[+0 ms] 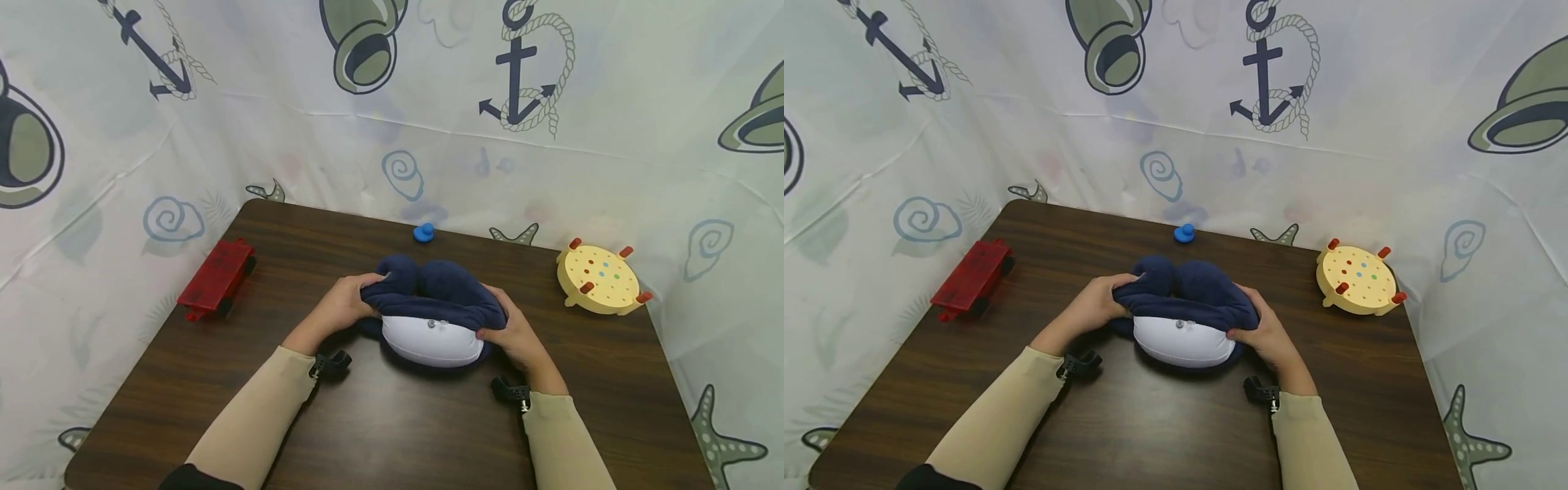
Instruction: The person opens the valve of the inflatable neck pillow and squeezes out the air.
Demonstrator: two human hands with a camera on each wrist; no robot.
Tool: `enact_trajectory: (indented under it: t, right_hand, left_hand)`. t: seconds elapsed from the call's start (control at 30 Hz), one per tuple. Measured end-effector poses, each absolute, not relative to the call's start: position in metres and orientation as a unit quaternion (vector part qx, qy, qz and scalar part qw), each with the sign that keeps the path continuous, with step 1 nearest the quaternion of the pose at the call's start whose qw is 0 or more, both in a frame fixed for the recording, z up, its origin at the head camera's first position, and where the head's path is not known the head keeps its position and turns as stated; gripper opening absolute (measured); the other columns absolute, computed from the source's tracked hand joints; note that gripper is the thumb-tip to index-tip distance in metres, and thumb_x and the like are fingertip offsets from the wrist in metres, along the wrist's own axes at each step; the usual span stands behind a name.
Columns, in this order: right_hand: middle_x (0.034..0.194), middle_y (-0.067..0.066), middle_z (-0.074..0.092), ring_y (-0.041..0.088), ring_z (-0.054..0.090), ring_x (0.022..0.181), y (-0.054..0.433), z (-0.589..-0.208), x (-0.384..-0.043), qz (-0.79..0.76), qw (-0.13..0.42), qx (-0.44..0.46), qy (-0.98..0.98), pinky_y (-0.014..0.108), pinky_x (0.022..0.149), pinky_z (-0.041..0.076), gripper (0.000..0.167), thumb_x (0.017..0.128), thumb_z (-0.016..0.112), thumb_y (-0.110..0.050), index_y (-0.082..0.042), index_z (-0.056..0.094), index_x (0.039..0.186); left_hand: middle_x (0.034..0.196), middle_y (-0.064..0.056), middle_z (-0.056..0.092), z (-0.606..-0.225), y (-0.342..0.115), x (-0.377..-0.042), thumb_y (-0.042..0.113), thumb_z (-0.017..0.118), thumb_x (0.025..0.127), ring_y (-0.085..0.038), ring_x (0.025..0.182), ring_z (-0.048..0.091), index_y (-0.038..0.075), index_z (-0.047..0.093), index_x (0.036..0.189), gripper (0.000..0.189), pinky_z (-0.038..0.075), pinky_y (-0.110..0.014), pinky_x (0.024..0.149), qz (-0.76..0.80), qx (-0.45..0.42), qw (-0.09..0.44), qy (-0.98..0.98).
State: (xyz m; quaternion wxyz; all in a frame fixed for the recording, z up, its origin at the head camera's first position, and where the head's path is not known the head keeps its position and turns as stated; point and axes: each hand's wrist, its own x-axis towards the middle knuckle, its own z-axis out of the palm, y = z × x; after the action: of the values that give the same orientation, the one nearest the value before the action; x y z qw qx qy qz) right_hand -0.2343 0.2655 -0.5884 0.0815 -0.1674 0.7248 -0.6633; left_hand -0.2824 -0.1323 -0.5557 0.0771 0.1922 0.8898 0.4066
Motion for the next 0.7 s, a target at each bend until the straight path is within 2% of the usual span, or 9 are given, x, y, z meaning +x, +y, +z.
enact_trajectory:
  t: [0.2,0.33,0.4,0.47,0.57,0.63,0.7]
  right_hand:
    - [0.167,0.002,0.049,0.014,0.052,0.146,0.266,-0.587,-0.234,-0.668,0.077,-0.170,0.720,0.020,0.116,0.045,0.092,0.088,0.092,-0.010,-0.017,0.044,0.167]
    - [0.172,0.003,0.041,0.014,0.048,0.150,0.268,-0.589,-0.232,-0.695,0.076,-0.157,0.698,0.020,0.117,0.044,0.095,0.092,0.087,-0.005,-0.022,0.035,0.171]
    - [0.175,0.004,0.034,0.016,0.044,0.152,0.268,-0.590,-0.231,-0.718,0.077,-0.151,0.675,0.021,0.118,0.044,0.095,0.097,0.083,-0.013,-0.025,0.028,0.174]
    - [0.178,0.004,0.027,0.016,0.039,0.155,0.268,-0.591,-0.229,-0.741,0.075,-0.156,0.649,0.022,0.118,0.042,0.097,0.100,0.082,-0.027,-0.027,0.021,0.175]
    - [0.179,0.005,0.018,0.019,0.033,0.158,0.268,-0.592,-0.229,-0.757,0.093,-0.180,0.621,0.022,0.120,0.041,0.116,0.092,0.086,-0.049,-0.026,0.010,0.177]
    - [0.180,0.006,0.018,0.019,0.031,0.159,0.268,-0.591,-0.232,-0.746,0.104,-0.195,0.628,0.022,0.121,0.039,0.129,0.083,0.093,-0.051,-0.024,0.008,0.177]
    - [0.180,0.006,0.020,0.019,0.033,0.159,0.267,-0.590,-0.234,-0.722,0.107,-0.195,0.655,0.020,0.121,0.038,0.133,0.079,0.100,-0.039,-0.025,0.011,0.177]
  left_hand:
    - [0.152,-0.007,0.068,-0.552,-0.132,-0.281,0.022,0.102,0.076,-0.031,0.142,0.063,0.028,0.069,0.149,0.080,0.048,-0.052,0.120,0.406,0.187,0.091,0.890]
    - [0.160,-0.009,0.060,-0.549,-0.136,-0.282,0.028,0.102,0.077,-0.032,0.146,0.059,0.027,0.055,0.161,0.097,0.047,-0.052,0.121,0.389,0.211,0.122,0.888]
    - [0.172,-0.010,0.045,-0.547,-0.139,-0.280,0.034,0.101,0.078,-0.034,0.156,0.047,0.028,0.039,0.170,0.112,0.041,-0.056,0.126,0.392,0.227,0.157,0.877]
    - [0.181,-0.009,0.024,-0.546,-0.139,-0.277,0.041,0.100,0.079,-0.035,0.167,0.026,0.033,0.019,0.176,0.127,0.031,-0.060,0.130,0.402,0.234,0.189,0.865]
    - [0.184,-0.011,-0.009,-0.544,-0.135,-0.270,0.048,0.101,0.075,-0.039,0.171,-0.004,0.040,-0.008,0.174,0.147,0.020,-0.068,0.132,0.419,0.240,0.218,0.848]
    - [0.183,-0.012,-0.017,-0.546,-0.128,-0.267,0.054,0.101,0.072,-0.041,0.170,-0.010,0.043,-0.016,0.172,0.155,0.019,-0.070,0.131,0.412,0.241,0.211,0.853]
    - [0.183,-0.017,-0.016,-0.548,-0.122,-0.264,0.058,0.102,0.068,-0.046,0.169,-0.005,0.041,-0.017,0.172,0.159,0.021,-0.072,0.130,0.394,0.246,0.190,0.865]
